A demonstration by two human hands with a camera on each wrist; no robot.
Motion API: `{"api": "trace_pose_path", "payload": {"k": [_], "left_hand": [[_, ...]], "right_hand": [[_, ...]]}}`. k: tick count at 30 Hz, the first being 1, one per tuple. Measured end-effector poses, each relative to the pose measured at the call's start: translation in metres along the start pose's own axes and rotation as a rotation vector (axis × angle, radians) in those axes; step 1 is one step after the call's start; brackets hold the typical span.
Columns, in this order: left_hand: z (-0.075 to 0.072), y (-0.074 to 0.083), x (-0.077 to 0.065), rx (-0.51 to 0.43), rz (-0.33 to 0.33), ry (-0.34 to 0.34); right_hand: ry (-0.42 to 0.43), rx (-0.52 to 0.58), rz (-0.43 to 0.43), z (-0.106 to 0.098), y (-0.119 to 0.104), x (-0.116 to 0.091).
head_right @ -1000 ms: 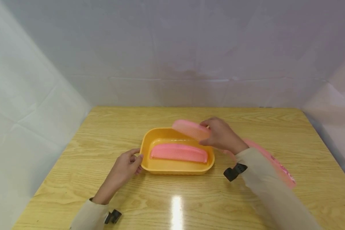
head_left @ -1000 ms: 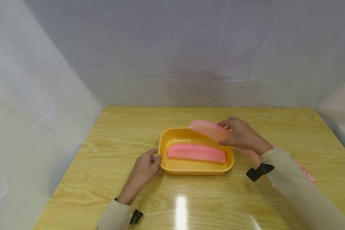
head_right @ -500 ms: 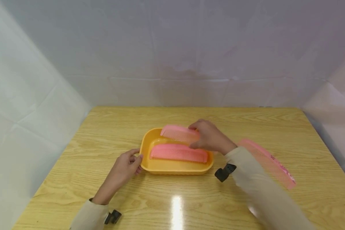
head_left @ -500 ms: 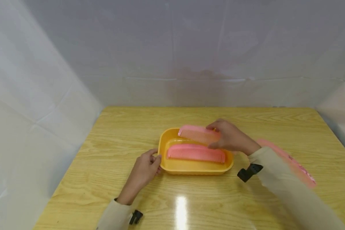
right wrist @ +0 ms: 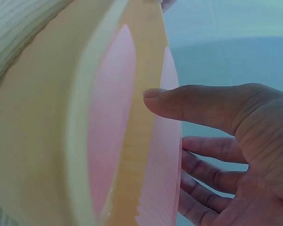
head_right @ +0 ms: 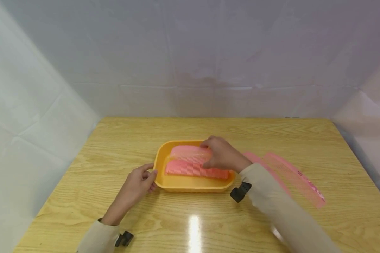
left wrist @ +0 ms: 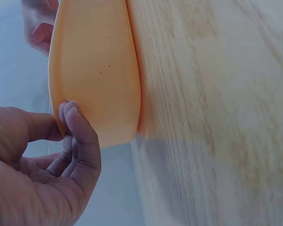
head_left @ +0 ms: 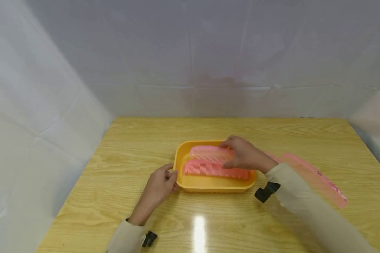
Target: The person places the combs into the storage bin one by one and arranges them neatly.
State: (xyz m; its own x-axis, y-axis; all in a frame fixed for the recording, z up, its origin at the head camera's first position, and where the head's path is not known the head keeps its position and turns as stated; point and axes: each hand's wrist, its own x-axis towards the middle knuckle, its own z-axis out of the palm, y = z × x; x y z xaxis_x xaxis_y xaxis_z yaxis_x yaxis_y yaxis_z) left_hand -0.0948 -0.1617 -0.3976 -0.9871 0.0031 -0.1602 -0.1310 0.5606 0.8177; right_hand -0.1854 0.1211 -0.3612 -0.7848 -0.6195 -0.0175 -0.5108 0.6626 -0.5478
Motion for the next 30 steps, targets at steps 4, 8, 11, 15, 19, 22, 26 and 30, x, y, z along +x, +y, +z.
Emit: {"api": "trace_pose_path", "payload": {"k": [4,8,11,15,19,22,26,30], "left_hand": [[0.000,0.000,0.000,0.001,0.004,0.001],[0.000,-0.001,0.000,0.002,0.011,0.003],[0.000,0.000,0.000,0.001,0.010,0.002],[0.000,0.001,-0.001,-0.001,0.003,-0.001],[0.000,0.001,-0.001,-0.001,-0.001,-0.003],[0.000,0.001,-0.001,0.000,0.006,-0.002],[0.000,0.000,-0.001,0.000,0.017,0.000],[0.000,0.000,-0.001,0.002,0.021,0.001]], "right_hand": [[-0.011,-0.012,-0.011,0.004,-0.001,0.001],[-0.028,-0.013,-0.012,0.007,-0.001,0.002],[-0.043,-0.029,-0.008,0.010,0.000,0.003],[-0.056,-0.065,-0.013,0.013,0.000,0.003],[-0.065,-0.067,-0.028,0.016,0.001,0.003],[-0.070,-0.049,-0.033,0.019,0.001,0.002],[-0.065,-0.047,-0.038,0.022,0.001,0.003],[-0.054,-0.062,-0.053,0.024,0.001,0.003]]}}
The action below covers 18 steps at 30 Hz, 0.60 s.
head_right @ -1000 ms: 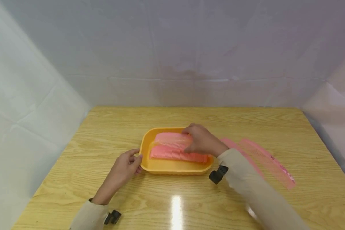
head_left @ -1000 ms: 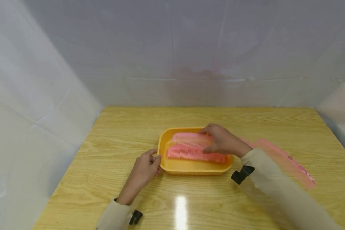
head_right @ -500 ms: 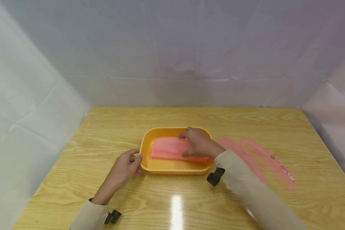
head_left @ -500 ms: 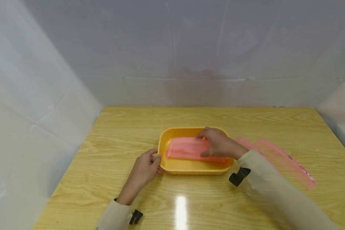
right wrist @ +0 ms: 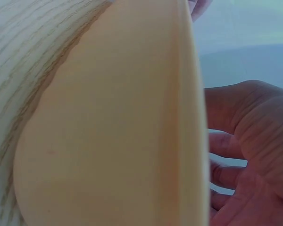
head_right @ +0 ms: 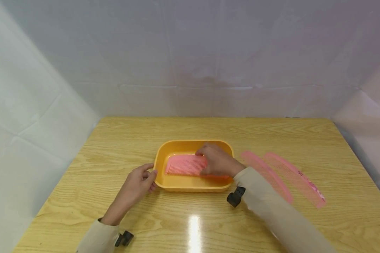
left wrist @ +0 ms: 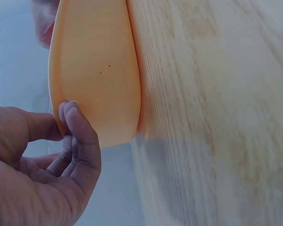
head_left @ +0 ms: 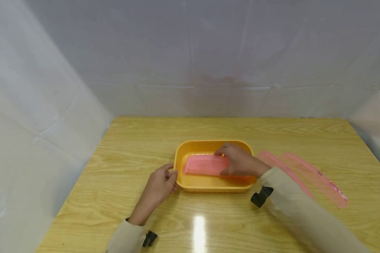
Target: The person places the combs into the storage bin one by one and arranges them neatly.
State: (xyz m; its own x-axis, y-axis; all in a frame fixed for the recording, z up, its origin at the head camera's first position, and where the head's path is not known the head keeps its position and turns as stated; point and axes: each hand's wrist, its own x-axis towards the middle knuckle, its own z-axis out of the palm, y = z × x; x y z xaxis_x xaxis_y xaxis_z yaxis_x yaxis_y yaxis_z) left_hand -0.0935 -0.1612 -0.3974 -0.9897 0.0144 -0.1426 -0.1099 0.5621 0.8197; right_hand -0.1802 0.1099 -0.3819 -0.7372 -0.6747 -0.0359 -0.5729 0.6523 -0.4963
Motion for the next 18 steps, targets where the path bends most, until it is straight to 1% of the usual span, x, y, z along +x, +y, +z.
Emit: {"api": "trace_pose_path", "payload": {"k": [11,18], "left_hand": [[0.0000,-0.0003,0.0007,0.014,-0.001,0.004],[0.0002,-0.0008,0.0008,0.023,0.002,0.004]], "right_hand": [[0.004,0.009,-0.006,0.0050,0.0013,-0.0022],[-0.010,0.031,-0.009,0.0068,0.0024,-0.0023]]}}
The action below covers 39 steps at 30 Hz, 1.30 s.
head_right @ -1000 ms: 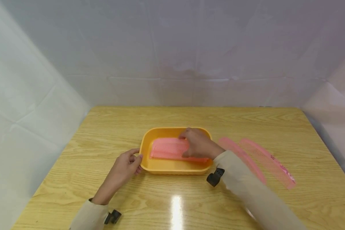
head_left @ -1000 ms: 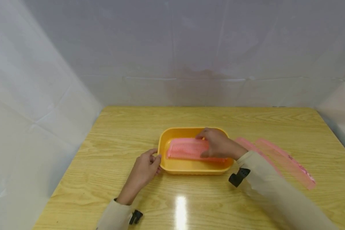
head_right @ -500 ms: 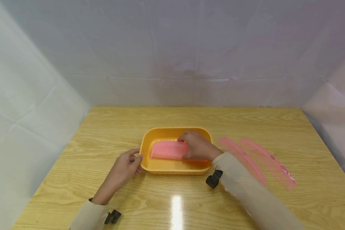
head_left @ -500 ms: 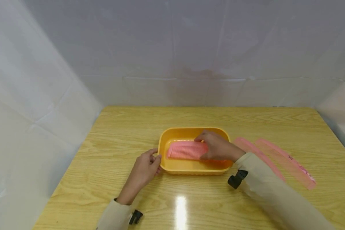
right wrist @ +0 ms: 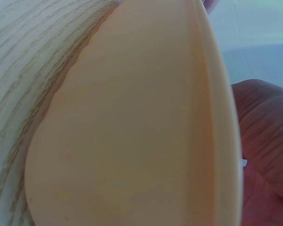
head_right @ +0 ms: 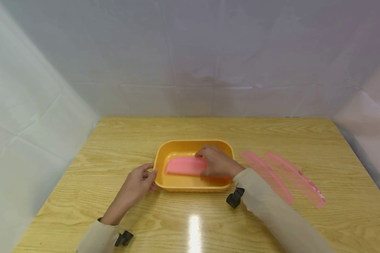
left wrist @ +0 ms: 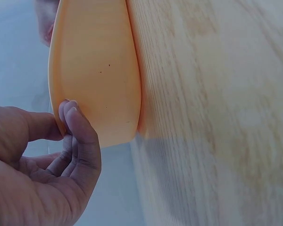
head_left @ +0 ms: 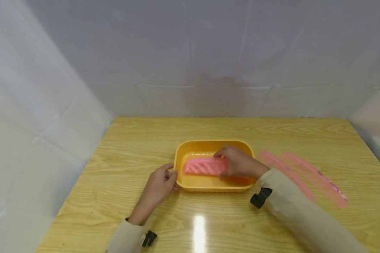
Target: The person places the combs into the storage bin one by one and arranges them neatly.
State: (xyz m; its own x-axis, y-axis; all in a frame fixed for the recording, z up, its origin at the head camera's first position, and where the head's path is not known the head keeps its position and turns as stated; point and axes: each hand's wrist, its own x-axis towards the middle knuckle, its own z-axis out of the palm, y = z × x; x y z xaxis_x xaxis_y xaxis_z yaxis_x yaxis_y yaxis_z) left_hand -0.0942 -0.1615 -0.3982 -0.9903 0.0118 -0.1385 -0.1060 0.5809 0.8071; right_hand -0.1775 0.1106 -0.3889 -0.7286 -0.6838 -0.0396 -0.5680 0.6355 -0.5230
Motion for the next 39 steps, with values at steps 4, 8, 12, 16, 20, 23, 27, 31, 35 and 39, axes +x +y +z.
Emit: {"api": "trace_pose_path", "payload": {"k": [4,8,12,16,20,23,27,31,35,39], "left_hand": [[0.000,0.000,0.000,-0.002,0.005,0.001],[0.000,-0.001,0.000,-0.007,0.006,0.002],[0.000,-0.001,0.000,-0.010,0.003,0.001],[0.000,-0.001,0.001,-0.009,-0.004,-0.001],[-0.001,-0.001,0.000,-0.006,-0.011,-0.002],[-0.001,-0.001,0.000,-0.007,-0.013,-0.002],[-0.001,-0.001,0.000,-0.010,-0.013,-0.003],[-0.001,0.000,0.000,-0.006,-0.012,-0.002],[-0.001,0.000,0.000,-0.005,-0.003,0.002],[-0.001,-0.001,0.000,-0.007,0.001,0.003]], "right_hand": [[-0.003,0.005,0.005,0.000,0.000,0.000],[-0.006,-0.001,0.019,-0.002,-0.001,0.001],[-0.012,-0.005,0.058,-0.005,-0.003,0.001],[-0.017,0.009,0.090,-0.010,-0.005,-0.002],[-0.017,0.021,0.093,-0.018,-0.004,-0.006],[-0.009,0.015,0.087,-0.023,-0.001,-0.009],[0.009,0.010,0.099,-0.028,0.003,-0.013],[0.029,0.013,0.125,-0.036,0.005,-0.018],[0.051,0.025,0.136,-0.044,0.008,-0.023],[0.068,0.037,0.163,-0.052,0.011,-0.029]]}}
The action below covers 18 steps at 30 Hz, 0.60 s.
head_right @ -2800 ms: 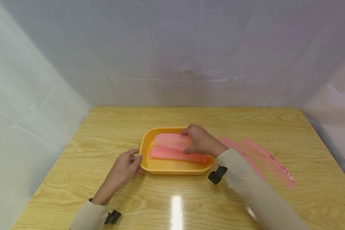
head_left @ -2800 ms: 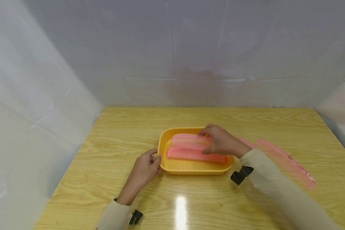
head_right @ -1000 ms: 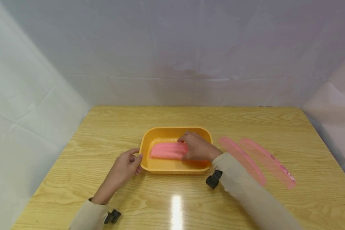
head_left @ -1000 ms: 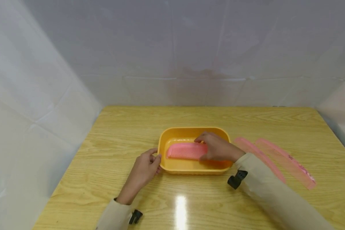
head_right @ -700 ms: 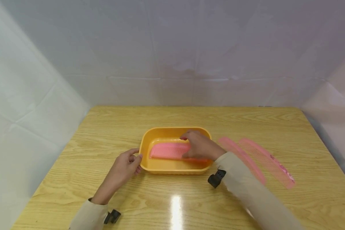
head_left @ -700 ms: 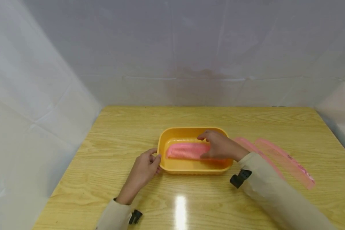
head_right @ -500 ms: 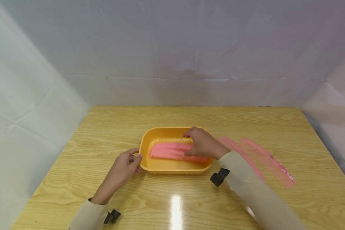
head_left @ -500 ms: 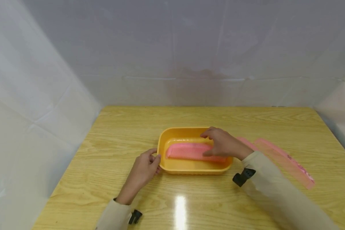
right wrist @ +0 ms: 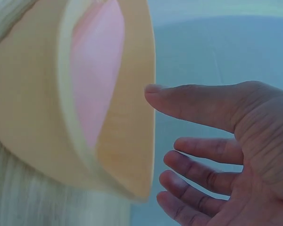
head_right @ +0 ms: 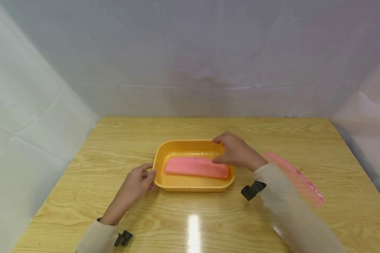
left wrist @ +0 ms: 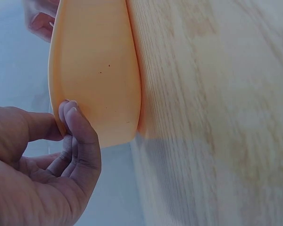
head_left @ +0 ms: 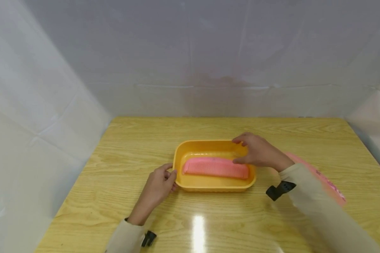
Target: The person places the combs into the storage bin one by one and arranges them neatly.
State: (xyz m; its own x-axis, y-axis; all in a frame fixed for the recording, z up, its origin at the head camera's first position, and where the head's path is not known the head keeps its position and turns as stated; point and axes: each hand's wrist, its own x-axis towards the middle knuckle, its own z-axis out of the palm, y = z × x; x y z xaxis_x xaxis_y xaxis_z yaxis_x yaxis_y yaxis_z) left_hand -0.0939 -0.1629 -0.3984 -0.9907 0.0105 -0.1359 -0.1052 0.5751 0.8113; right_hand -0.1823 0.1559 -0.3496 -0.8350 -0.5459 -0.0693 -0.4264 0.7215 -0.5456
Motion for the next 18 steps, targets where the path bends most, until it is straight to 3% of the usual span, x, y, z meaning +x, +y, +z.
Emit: {"api": "trace_pose_path", "payload": {"k": [18], "left_hand": [[-0.001,-0.001,0.000,-0.002,-0.014,-0.001]], "right_hand": [[0.080,0.052,0.129,-0.022,0.038,-0.033]]}}
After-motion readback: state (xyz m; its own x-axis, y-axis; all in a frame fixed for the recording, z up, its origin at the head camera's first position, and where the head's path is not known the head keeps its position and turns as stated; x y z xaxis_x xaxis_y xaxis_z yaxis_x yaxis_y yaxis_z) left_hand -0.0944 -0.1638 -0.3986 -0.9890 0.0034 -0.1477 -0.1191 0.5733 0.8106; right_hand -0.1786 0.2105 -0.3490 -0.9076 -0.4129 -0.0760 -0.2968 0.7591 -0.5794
